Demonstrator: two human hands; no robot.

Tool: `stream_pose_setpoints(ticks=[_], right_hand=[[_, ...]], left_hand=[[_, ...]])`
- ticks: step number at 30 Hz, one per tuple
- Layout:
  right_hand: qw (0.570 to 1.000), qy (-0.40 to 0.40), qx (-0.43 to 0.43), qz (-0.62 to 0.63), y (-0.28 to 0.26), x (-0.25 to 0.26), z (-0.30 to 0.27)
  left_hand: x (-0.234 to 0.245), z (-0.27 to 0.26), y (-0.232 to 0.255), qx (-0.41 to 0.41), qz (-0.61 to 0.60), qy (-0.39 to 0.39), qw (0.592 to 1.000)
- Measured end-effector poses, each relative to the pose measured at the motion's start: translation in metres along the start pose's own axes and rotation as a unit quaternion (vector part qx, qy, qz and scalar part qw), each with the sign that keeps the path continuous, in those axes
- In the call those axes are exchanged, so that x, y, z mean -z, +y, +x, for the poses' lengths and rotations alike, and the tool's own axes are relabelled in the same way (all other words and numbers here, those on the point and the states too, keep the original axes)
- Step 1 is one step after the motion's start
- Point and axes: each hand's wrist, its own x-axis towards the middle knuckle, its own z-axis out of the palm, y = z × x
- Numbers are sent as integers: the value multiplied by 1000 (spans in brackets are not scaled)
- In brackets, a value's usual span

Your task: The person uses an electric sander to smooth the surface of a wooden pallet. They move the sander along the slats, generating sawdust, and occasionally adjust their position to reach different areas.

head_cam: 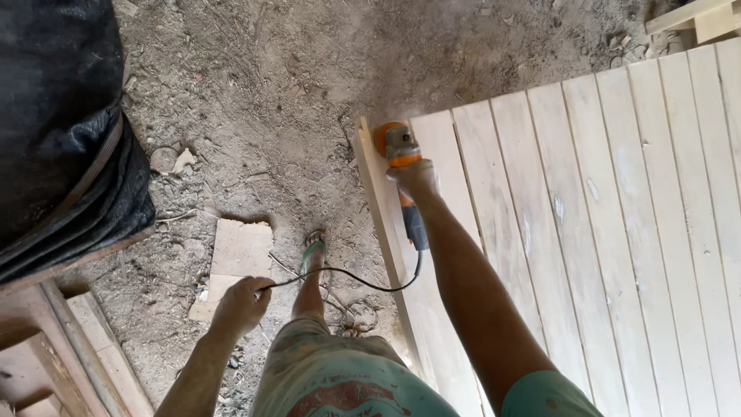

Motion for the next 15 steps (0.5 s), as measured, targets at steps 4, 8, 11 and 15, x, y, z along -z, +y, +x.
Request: stream_pose_setpoints(ticks=[4,8,11,15], right_hand=[[1000,-10,-6,15,-36,17,27],[999,-12,-13,35,-46,25,16],[999,-30,-33,31,-24,24,-2],[999,-15,-32,6,59,27,-27]], left_hand=[[45,70,6,21,9,26,999],[74,119,23,-130,15,158,979],[75,127,43,-110,61,122,984],[40,111,75,-120,132,63,982]])
